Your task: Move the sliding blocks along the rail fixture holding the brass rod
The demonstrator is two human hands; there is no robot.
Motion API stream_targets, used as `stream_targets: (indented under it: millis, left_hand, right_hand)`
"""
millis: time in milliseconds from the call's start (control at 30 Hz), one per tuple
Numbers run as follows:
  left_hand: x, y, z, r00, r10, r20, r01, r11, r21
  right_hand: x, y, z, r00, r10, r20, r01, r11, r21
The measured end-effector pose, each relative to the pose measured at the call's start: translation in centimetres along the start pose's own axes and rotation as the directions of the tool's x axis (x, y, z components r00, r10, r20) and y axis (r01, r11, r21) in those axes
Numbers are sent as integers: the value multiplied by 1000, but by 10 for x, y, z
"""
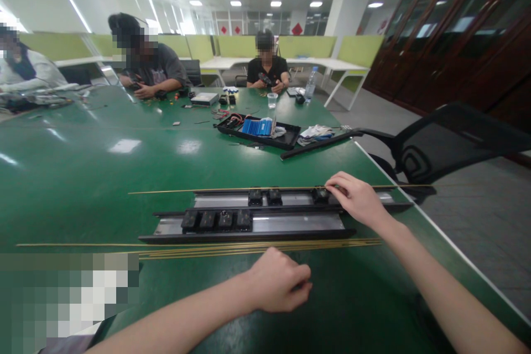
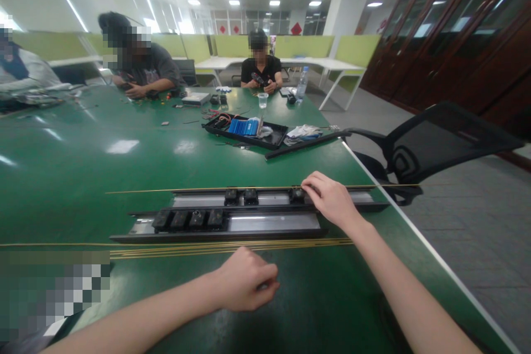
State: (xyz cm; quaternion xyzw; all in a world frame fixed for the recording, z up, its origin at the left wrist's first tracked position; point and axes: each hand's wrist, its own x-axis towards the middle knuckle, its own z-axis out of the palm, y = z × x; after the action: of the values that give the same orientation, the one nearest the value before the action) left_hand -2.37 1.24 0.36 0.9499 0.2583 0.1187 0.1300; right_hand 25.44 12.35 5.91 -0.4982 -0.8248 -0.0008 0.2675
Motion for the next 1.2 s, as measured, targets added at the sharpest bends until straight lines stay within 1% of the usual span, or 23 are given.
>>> stream_targets:
  millis: [167,300,467,733,1000,1200]
  left_hand:
    - [0,-1,1,1000,4,-10,-4,1000,-7]
    - [0,-2,1,1000,5,0,-5,1000,-3]
    - [0,-2,1,1000,-1,3,1,1000,-2]
    - [0,-1,-1,1000,-1,6,1,1000,0]
    - [1,1,-2,1000,-3,22,3,1000,6]
    - [0,-1,-1,1000,-2,13,2,1000,4]
  right_hand:
    - [-1,1,-4,1000,-20,16,20,999,-44]
    - [-2,1,-6,1000,-21,-14,20,996,-85]
    - [-1,0,-8,1000,-9,-24,6,994,-109]
    - [-1,0,-9,1000,13,-18,-15,992,-124]
    - [-1,1,-11,1000,-3,-30,-1,992,-126]
    - [-1,2,-12,999,-10,-35,5,992,-126]
